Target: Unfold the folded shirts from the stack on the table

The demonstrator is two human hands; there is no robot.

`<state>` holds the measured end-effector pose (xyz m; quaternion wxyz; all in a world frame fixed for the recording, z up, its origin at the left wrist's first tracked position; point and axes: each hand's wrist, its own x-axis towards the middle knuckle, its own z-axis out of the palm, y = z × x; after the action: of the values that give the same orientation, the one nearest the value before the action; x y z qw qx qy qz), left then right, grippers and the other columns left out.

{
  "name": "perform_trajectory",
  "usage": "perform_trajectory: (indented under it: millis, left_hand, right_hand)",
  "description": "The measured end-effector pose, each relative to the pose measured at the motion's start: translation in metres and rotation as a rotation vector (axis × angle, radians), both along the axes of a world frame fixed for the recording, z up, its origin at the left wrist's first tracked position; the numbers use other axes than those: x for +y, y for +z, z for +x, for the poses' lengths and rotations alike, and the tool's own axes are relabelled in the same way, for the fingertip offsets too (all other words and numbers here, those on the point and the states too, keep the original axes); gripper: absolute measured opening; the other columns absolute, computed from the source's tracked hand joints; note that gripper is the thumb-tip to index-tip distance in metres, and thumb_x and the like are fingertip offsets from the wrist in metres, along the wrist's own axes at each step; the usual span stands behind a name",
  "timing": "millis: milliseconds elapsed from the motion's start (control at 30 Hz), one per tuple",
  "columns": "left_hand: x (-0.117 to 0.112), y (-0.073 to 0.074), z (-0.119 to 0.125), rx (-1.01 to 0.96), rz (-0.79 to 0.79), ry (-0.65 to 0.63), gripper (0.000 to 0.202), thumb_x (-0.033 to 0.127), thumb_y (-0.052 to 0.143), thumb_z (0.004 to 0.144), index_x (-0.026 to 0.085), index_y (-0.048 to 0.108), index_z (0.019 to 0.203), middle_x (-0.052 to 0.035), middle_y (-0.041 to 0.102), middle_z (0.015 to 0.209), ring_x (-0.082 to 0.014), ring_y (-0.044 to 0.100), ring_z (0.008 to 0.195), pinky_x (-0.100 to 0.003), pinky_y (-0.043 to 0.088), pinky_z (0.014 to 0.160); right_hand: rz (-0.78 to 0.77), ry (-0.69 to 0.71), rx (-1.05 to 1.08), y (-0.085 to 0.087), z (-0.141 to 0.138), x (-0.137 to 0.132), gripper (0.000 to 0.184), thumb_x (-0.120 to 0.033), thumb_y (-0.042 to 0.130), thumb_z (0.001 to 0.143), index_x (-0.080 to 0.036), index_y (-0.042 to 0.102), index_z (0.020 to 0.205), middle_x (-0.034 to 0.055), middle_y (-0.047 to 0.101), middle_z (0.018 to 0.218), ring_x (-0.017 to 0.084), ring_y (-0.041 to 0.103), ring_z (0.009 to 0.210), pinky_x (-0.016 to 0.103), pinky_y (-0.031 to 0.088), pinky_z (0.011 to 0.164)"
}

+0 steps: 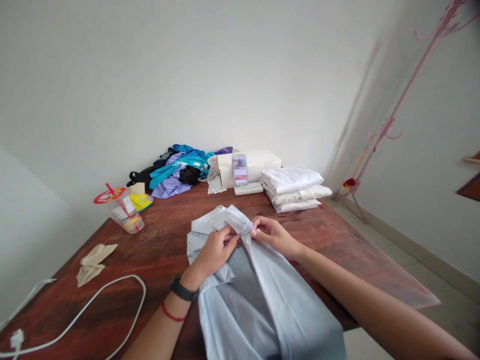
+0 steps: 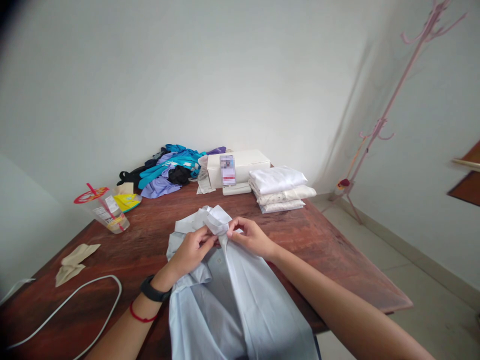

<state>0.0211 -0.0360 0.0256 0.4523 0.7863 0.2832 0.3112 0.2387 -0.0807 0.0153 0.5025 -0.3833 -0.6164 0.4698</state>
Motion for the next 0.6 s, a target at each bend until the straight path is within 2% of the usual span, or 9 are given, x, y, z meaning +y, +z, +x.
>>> perform_trajectory:
  millis: [100, 200, 300, 433, 533, 600]
  left_hand:
    - [0.002, -0.001, 0.001, -0.03, -0.03, 0.011, 0.019, 0.029, 0.056, 0.097, 0.016, 0.065, 0.107, -0.0058, 0.077, 0.09, -0.0216, 0.074, 0.086, -0.028, 0.055, 0.076]
    - [0.004, -0.003, 0.0, -0.016, -0.01, 0.011, 0.016, 0.026, 0.056, 0.096, 0.015, 0.065, 0.105, -0.005, 0.076, 0.088, -0.0207, 0.073, 0.084, -0.027, 0.053, 0.075]
    - [0.004, -0.002, -0.001, -0.025, 0.026, -0.004, 0.019, 0.024, 0.056, 0.095, 0.016, 0.068, 0.107, -0.0064, 0.076, 0.101, -0.0219, 0.071, 0.096, -0.03, 0.052, 0.086]
    - [0.004, 0.002, -0.005, 0.016, 0.124, 0.01, 0.019, 0.02, 0.059, 0.092, 0.019, 0.073, 0.104, -0.0051, 0.076, 0.108, -0.0228, 0.068, 0.103, -0.032, 0.049, 0.095]
    - [0.006, 0.001, -0.008, 0.012, 0.138, -0.04, 0.023, 0.023, 0.064, 0.09, 0.019, 0.073, 0.11, -0.0065, 0.074, 0.116, -0.0247, 0.067, 0.109, -0.035, 0.049, 0.099]
    - [0.007, -0.002, -0.009, -0.01, 0.154, -0.076, 0.03, 0.027, 0.068, 0.088, 0.019, 0.071, 0.118, -0.0085, 0.071, 0.124, -0.0264, 0.065, 0.114, -0.037, 0.05, 0.1]
  right_hand:
    - [0.06, -0.049, -0.209, -0.005, -0.002, -0.003, 0.04, -0.042, 0.082, 0.077, -0.02, 0.061, 0.104, 0.0041, 0.065, 0.101, 0.019, 0.061, 0.093, 0.031, 0.049, 0.08]
    - [0.105, -0.097, -0.355, -0.009, -0.005, -0.004, 0.032, -0.038, 0.08, 0.079, -0.019, 0.062, 0.098, 0.0024, 0.065, 0.092, 0.018, 0.06, 0.086, 0.03, 0.049, 0.077]
    - [0.124, -0.103, -0.385, -0.007, -0.004, -0.003, 0.018, -0.036, 0.068, 0.088, -0.019, 0.063, 0.089, 0.0024, 0.065, 0.086, 0.017, 0.06, 0.079, 0.03, 0.049, 0.075]
    - [0.127, -0.114, -0.363, -0.006, -0.001, -0.001, 0.021, -0.038, 0.065, 0.091, -0.018, 0.063, 0.084, 0.004, 0.064, 0.088, 0.018, 0.061, 0.083, 0.031, 0.049, 0.076]
    - [0.071, -0.108, -0.271, -0.009, -0.001, -0.001, 0.027, -0.044, 0.066, 0.09, -0.018, 0.063, 0.1, 0.0074, 0.065, 0.104, 0.021, 0.063, 0.096, 0.032, 0.051, 0.079]
    - [0.018, -0.066, -0.218, -0.012, -0.001, -0.002, 0.04, -0.047, 0.069, 0.089, -0.02, 0.059, 0.117, 0.0104, 0.062, 0.12, 0.023, 0.061, 0.108, 0.034, 0.052, 0.084]
